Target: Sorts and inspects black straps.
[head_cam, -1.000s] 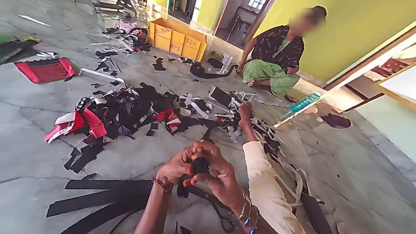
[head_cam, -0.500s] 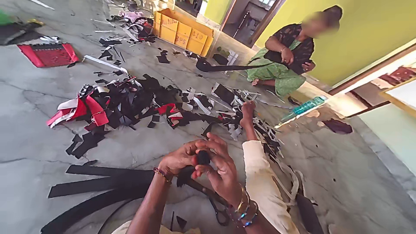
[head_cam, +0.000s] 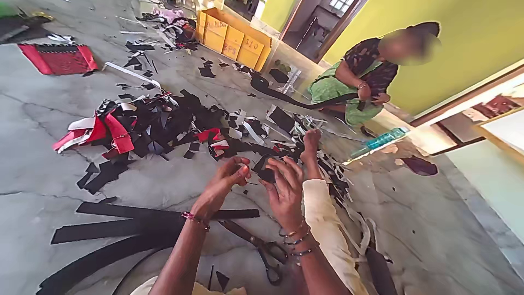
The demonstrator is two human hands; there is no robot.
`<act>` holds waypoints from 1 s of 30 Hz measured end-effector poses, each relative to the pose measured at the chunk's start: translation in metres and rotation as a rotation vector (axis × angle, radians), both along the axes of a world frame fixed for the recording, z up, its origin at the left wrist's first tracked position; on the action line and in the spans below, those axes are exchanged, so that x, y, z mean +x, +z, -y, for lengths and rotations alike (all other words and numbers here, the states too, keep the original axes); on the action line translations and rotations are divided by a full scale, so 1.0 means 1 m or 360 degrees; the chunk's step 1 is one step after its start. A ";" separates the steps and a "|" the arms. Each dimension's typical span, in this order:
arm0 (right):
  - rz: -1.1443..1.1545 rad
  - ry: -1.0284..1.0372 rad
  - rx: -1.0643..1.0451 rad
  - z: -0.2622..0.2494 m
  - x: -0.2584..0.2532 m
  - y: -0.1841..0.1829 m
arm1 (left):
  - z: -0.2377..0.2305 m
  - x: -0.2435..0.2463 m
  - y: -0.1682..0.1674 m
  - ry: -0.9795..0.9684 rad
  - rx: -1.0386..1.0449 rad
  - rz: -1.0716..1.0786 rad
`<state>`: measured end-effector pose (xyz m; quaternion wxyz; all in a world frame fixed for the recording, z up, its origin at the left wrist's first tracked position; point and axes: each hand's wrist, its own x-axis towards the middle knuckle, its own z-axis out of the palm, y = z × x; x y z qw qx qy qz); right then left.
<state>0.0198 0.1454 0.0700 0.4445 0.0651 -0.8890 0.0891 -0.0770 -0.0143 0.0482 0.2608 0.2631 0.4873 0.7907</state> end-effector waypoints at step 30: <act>0.0196 0.0146 0.0023 -0.001 0.001 -0.025 | -0.004 0.004 -0.003 -0.0305 -0.0454 -0.0237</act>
